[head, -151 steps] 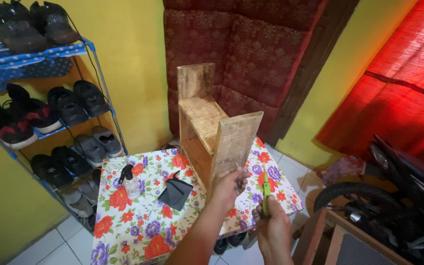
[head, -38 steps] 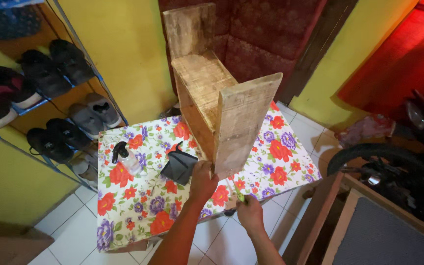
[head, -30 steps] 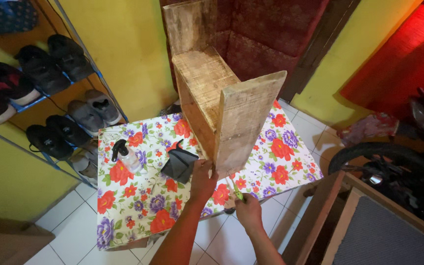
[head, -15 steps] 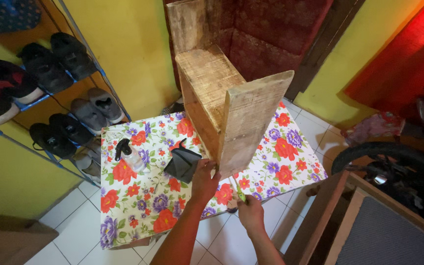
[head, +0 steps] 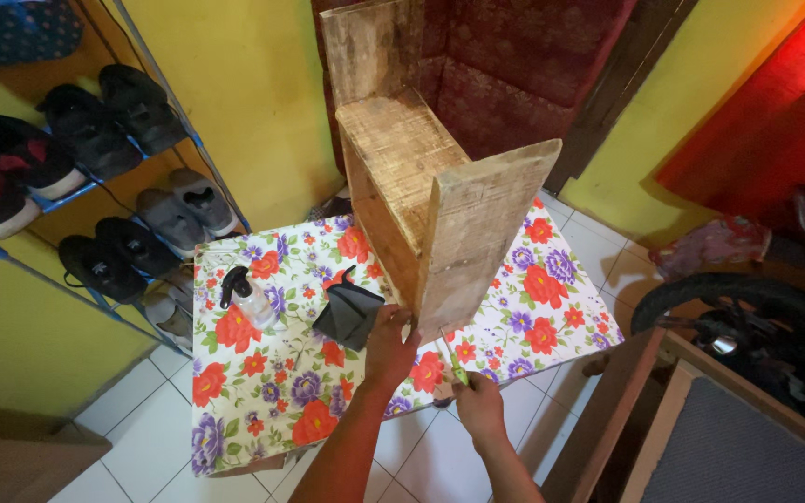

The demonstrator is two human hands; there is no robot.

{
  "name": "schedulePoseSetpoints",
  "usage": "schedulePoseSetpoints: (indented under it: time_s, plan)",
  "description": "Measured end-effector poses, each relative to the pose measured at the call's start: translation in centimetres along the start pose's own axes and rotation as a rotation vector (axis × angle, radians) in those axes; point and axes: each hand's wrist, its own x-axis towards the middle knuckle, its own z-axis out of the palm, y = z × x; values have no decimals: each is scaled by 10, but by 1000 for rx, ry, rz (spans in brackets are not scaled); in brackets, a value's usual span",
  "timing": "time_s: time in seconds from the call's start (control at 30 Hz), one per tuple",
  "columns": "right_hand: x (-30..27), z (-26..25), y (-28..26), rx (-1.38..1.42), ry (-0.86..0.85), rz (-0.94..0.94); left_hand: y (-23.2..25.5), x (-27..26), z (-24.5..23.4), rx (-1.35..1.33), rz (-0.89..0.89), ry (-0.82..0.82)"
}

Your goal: The person uses a screwdriver to tighten screws on a small wooden shelf unit placed on a floral tablecloth. The person holds the shelf steady with one hand while turning the screwdriver with the other, working on multiple screws along the side of the unit.

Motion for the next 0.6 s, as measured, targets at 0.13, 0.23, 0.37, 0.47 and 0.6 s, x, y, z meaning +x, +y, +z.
schedulePoseSetpoints:
  time_s: [0.13, 0.23, 0.37, 0.47, 0.6]
  plan:
    - [6, 2, 9, 75, -18, 47, 4, 1, -3, -23, 6, 12]
    - [9, 5, 12, 119, -13, 23, 7, 1, -4, -44, 5, 29]
    - [9, 5, 10, 100, -16, 31, 9, 1, -5, -65, 10, 46]
    - [2, 3, 6, 75, -34, 27, 10, 0, -6, -55, -48, 7]
    - [-7, 5, -2, 187, -81, -29, 12, -1, -7, -57, -22, 17]
